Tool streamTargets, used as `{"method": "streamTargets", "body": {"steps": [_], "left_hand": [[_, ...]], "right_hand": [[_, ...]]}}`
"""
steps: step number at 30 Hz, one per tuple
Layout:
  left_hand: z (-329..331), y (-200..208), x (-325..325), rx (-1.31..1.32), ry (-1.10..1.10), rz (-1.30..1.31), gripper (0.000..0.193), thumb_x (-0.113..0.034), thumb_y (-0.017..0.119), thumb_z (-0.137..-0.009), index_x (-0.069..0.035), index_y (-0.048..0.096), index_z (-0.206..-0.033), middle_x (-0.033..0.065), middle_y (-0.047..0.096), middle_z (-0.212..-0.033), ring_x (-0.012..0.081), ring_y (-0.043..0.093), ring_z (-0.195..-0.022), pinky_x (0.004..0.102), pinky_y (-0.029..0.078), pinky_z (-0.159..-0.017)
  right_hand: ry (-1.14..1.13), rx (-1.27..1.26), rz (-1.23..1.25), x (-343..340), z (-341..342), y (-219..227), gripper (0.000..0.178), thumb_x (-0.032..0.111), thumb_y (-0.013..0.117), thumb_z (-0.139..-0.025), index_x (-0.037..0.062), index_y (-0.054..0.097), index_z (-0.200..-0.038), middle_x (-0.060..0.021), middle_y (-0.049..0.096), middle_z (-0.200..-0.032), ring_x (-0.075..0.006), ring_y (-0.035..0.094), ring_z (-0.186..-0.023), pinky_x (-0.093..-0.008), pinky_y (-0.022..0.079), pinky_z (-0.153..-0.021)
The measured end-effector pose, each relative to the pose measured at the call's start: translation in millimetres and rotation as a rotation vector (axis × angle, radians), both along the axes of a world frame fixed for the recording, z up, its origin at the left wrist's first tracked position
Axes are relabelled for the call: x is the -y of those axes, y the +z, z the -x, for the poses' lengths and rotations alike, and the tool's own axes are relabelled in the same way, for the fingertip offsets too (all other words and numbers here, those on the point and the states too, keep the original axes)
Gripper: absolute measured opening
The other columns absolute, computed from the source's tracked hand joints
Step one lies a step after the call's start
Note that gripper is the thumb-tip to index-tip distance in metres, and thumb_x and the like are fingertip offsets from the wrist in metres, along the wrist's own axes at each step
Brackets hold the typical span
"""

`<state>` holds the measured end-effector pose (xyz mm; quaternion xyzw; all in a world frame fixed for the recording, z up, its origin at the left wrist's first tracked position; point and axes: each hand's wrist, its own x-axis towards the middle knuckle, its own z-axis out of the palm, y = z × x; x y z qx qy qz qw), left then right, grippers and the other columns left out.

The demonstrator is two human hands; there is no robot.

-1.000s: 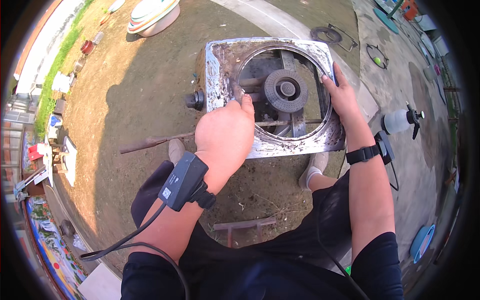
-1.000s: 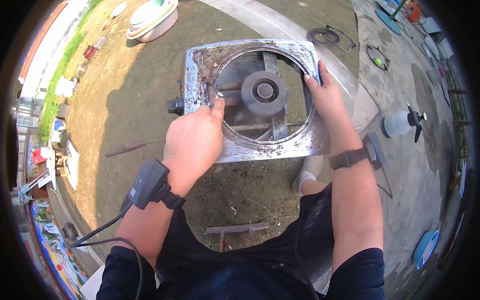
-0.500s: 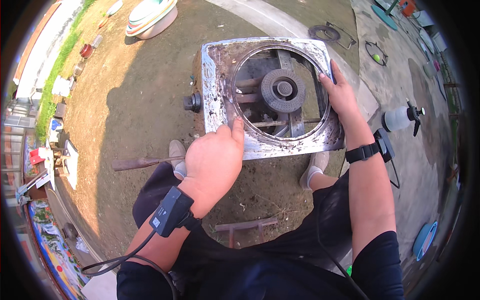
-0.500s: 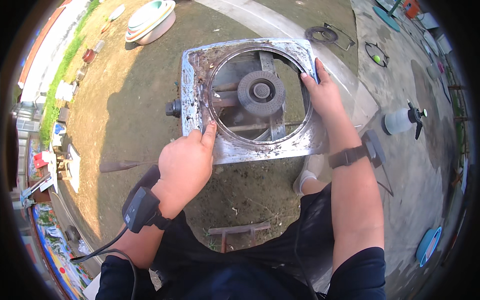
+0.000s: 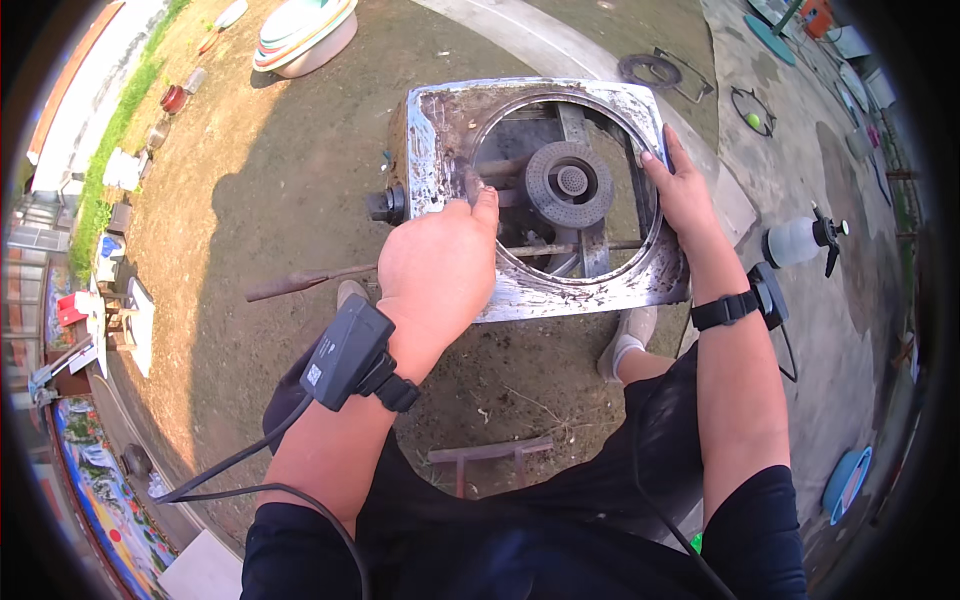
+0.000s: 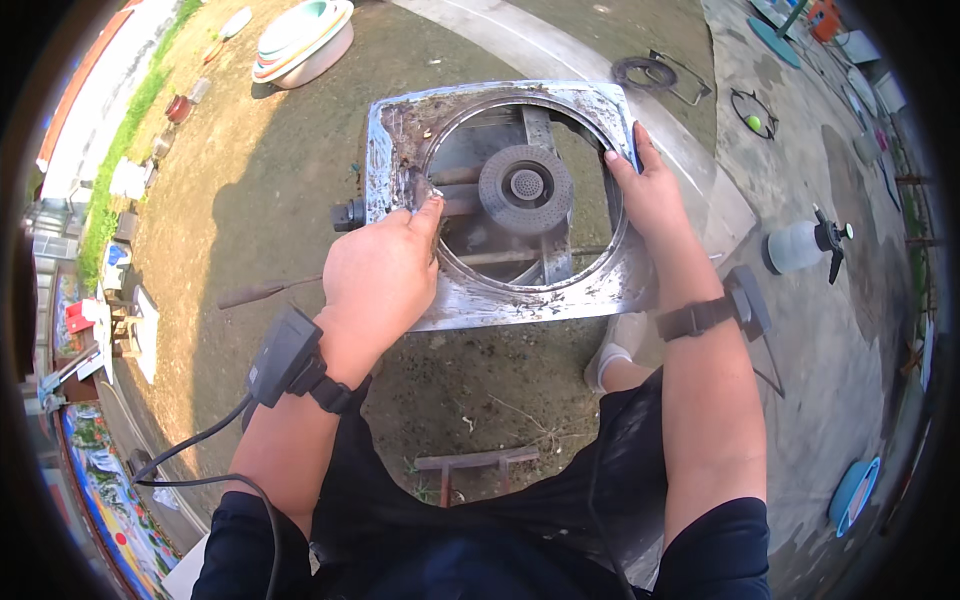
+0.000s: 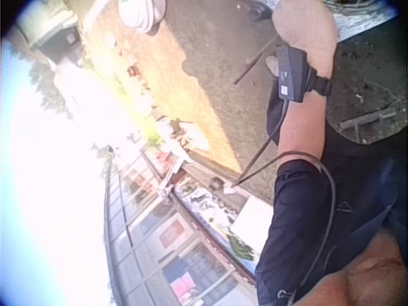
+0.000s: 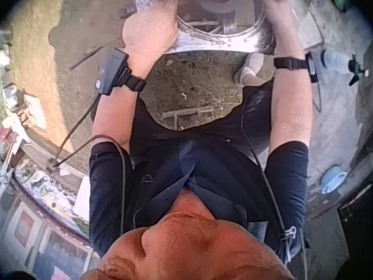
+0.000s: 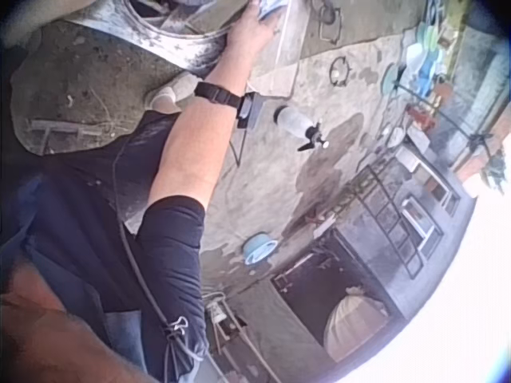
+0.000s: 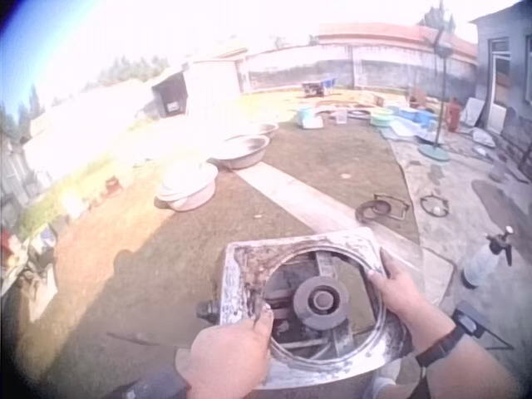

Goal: The person is using a piece of metal to scrape rust and clean a gas stove burner housing.

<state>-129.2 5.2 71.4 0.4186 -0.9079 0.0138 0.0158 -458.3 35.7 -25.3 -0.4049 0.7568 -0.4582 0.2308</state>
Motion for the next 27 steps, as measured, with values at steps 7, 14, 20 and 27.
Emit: {"method": "streamTargets", "body": {"steps": [7, 14, 20, 27], "left_hand": [[-16.4, 6.6, -16.9, 0.064, -0.007, -0.074, 0.057, -0.017, 0.075, -0.087, -0.014, 0.067, -0.143, 0.0080, 0.071, -0.094, 0.0307, 0.073, -0.081, 0.0450, 0.059, -0.069], [-7.8, 7.6, 1.4, 0.111, -0.019, -0.060, 0.056, -0.017, 0.074, -0.087, -0.014, 0.067, -0.143, 0.0081, 0.072, -0.095, 0.0299, 0.074, -0.083, 0.0453, 0.059, -0.069], [7.9, 4.6, 14.8, 0.149, 0.031, -0.047, 0.052, -0.016, 0.068, -0.090, -0.016, 0.068, -0.142, 0.0084, 0.072, -0.096, 0.0307, 0.074, -0.082, 0.0461, 0.059, -0.069], [-28.2, 3.0, -15.7, 0.161, -0.022, -0.077, 0.072, -0.021, 0.081, -0.080, -0.020, 0.064, -0.150, 0.0056, 0.072, -0.096, 0.0307, 0.075, -0.080, 0.0415, 0.061, -0.071]], "right_hand": [[0.004, 0.027, -0.015, 1.4, 6.2, -2.7, 0.078, 0.035, 0.073, -0.101, 0.0047, 0.041, -0.165, -0.0226, 0.061, -0.153, -0.0281, 0.059, -0.140, -0.0339, 0.043, -0.116], [-0.010, -0.041, -0.019, -1.1, 8.9, -2.9, 0.078, 0.037, 0.073, -0.101, 0.0060, 0.041, -0.165, -0.0223, 0.063, -0.150, -0.0277, 0.060, -0.139, -0.0339, 0.043, -0.115], [-0.002, 0.063, 0.030, -1.4, -3.4, 5.8, 0.077, 0.033, 0.073, -0.102, 0.0032, 0.041, -0.165, -0.0205, 0.062, -0.152, -0.0259, 0.059, -0.139, -0.0334, 0.043, -0.115], [0.018, 0.015, -0.021, -0.2, 3.9, 1.6, 0.079, 0.035, 0.074, -0.101, 0.0045, 0.040, -0.165, -0.0207, 0.058, -0.157, -0.0265, 0.055, -0.145, -0.0327, 0.040, -0.118]]}}
